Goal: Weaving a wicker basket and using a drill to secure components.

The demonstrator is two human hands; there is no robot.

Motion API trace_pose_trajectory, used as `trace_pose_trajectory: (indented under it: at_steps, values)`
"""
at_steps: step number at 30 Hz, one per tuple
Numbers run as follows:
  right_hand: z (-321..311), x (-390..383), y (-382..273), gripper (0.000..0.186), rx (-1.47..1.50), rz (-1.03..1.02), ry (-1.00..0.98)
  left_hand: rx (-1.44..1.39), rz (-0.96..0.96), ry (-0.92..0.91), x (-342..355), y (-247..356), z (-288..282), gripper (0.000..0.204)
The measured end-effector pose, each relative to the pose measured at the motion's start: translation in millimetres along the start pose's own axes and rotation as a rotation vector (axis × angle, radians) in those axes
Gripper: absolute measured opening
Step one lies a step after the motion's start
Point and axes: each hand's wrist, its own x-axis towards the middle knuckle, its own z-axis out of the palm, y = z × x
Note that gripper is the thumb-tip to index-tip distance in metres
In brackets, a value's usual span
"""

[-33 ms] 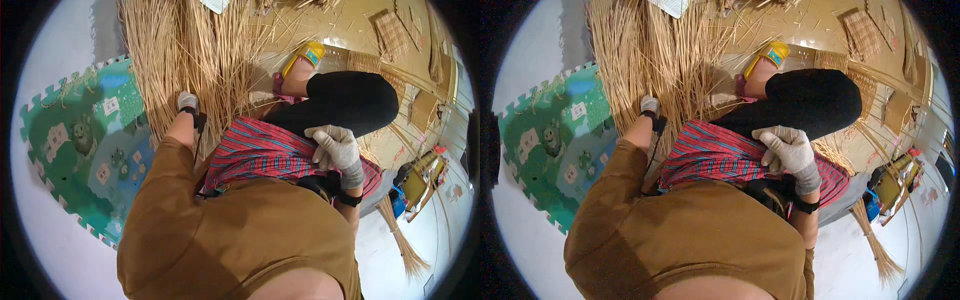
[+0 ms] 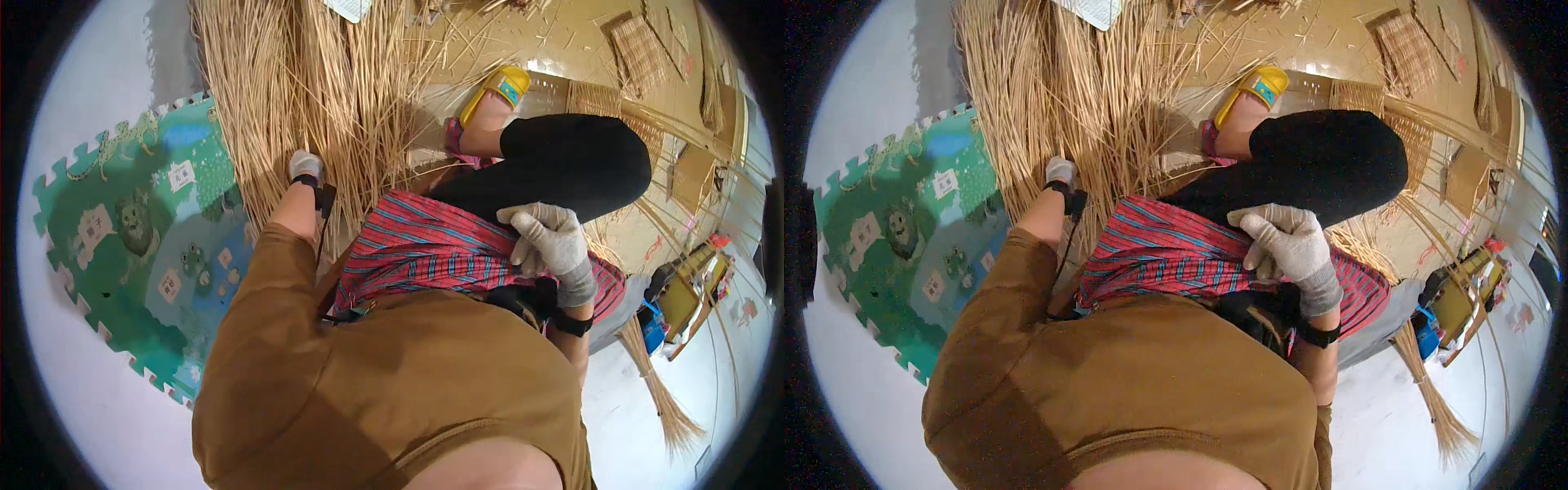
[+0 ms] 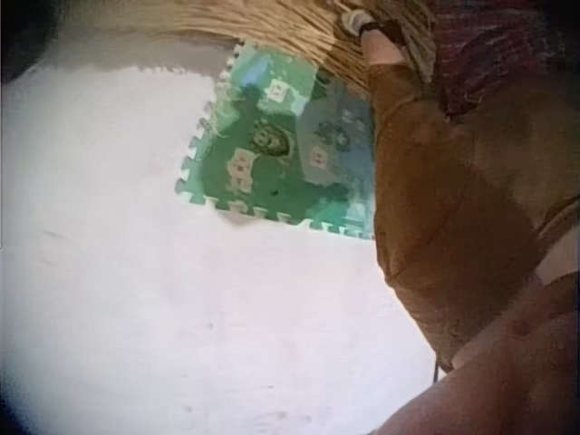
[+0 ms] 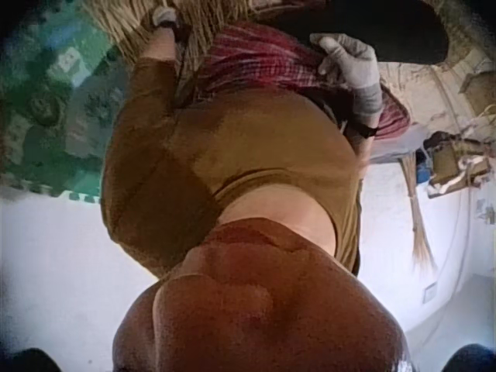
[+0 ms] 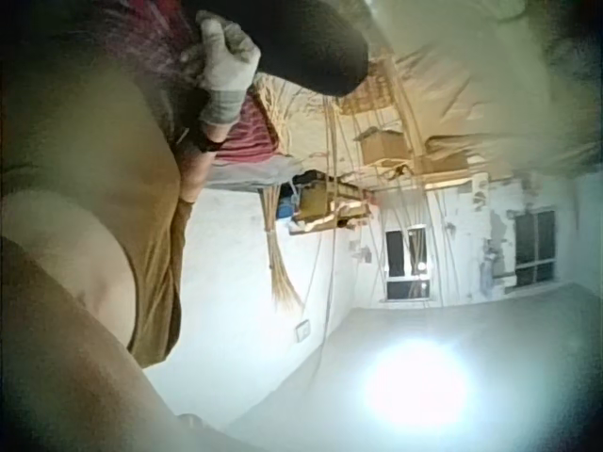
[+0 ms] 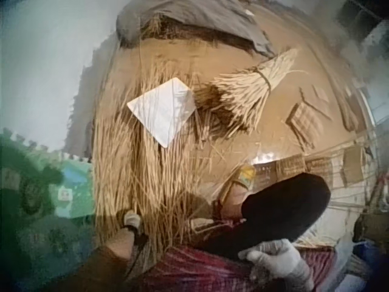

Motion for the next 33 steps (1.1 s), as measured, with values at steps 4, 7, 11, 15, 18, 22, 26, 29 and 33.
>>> trace_pose_trajectory:
  at_steps: [4,7,11,15,18,22,26,29,33]
  values:
    - [-2.4,1.0,0.9,0.027,0.0,0.002,-0.015,-0.083,-0.1,-0.002,-24.6,-0.4,-29.6,0.017]
    - [-3.6,1.4,2.4,0.027,0.037,0.0,-0.04,0.081,0.009,0.081,-36.8,-18.9,-54.1,0.013]
    - [-4.5,1.3,4.1,0.027,0.023,-0.021,-0.047,1.314,0.692,-0.133,-4.4,-70.5,-84.3,0.017]
    - [-6.1,1.4,6.8,0.027,0.02,-0.034,-0.055,0.77,0.74,-0.236,37.2,-102.9,-106.0,0.022]
    - [-7.6,1.0,10.2,0.026,0.033,-0.034,-0.052,0.099,0.358,-0.232,19.9,-107.5,-122.5,0.022]
    - [-10.3,1.2,15.8,0.026,0.05,-0.066,-0.065,0.057,0.348,-0.245,-22.3,-87.1,-152.6,0.023]
    - [-13.0,1.6,20.6,0.026,0.064,-0.068,-0.076,-0.025,0.315,-0.263,-35.7,-78.9,-158.6,0.026]
    - [-14.5,1.3,23.5,0.026,0.094,-0.071,-0.09,-0.027,0.377,-0.326,-22.8,-86.0,-155.1,0.025]
    - [-16.5,0.3,26.5,0.026,0.082,-0.087,-0.092,0.159,0.684,-0.367,-13.9,-90.8,-156.9,0.019]
